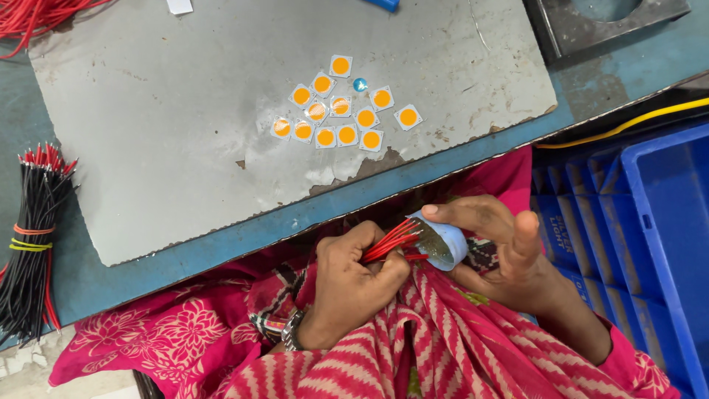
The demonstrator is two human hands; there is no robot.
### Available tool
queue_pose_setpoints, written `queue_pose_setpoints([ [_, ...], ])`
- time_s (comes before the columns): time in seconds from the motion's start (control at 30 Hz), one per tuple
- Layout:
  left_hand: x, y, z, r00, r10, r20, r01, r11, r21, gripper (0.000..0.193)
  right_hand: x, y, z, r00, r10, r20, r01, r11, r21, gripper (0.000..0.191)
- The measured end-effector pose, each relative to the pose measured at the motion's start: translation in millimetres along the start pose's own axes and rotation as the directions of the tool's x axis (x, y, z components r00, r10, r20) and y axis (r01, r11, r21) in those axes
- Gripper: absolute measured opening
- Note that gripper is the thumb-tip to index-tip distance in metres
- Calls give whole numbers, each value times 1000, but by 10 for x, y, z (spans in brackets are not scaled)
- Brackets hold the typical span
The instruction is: The person solders red and black wires onto small square LED modules on a workbench. They strip insulation from wire ends with pliers, dip the stripped ends into a small cup of flux or solder paste, then use a soldering iron to attach the wires to the LED pads, working through the wires one at a time.
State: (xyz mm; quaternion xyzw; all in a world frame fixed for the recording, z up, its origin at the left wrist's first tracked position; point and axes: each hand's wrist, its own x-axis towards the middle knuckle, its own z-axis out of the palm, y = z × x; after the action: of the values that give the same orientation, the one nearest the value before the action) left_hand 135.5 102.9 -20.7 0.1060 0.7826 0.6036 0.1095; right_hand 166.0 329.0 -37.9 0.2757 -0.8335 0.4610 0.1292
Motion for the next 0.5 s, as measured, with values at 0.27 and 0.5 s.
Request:
queue_pose_setpoints([
  [0.27, -7, -14, 36, 999, 45, -7, -45, 999, 19, 18, -11, -2, 20, 1000, -12, 20, 12, 1000, -15, 143],
  [0.5, -24, -38, -20, 999, 49, -12, -49, 998, -29, 13, -7, 16, -33, 1000, 16, -12, -17, 999, -30, 142],
])
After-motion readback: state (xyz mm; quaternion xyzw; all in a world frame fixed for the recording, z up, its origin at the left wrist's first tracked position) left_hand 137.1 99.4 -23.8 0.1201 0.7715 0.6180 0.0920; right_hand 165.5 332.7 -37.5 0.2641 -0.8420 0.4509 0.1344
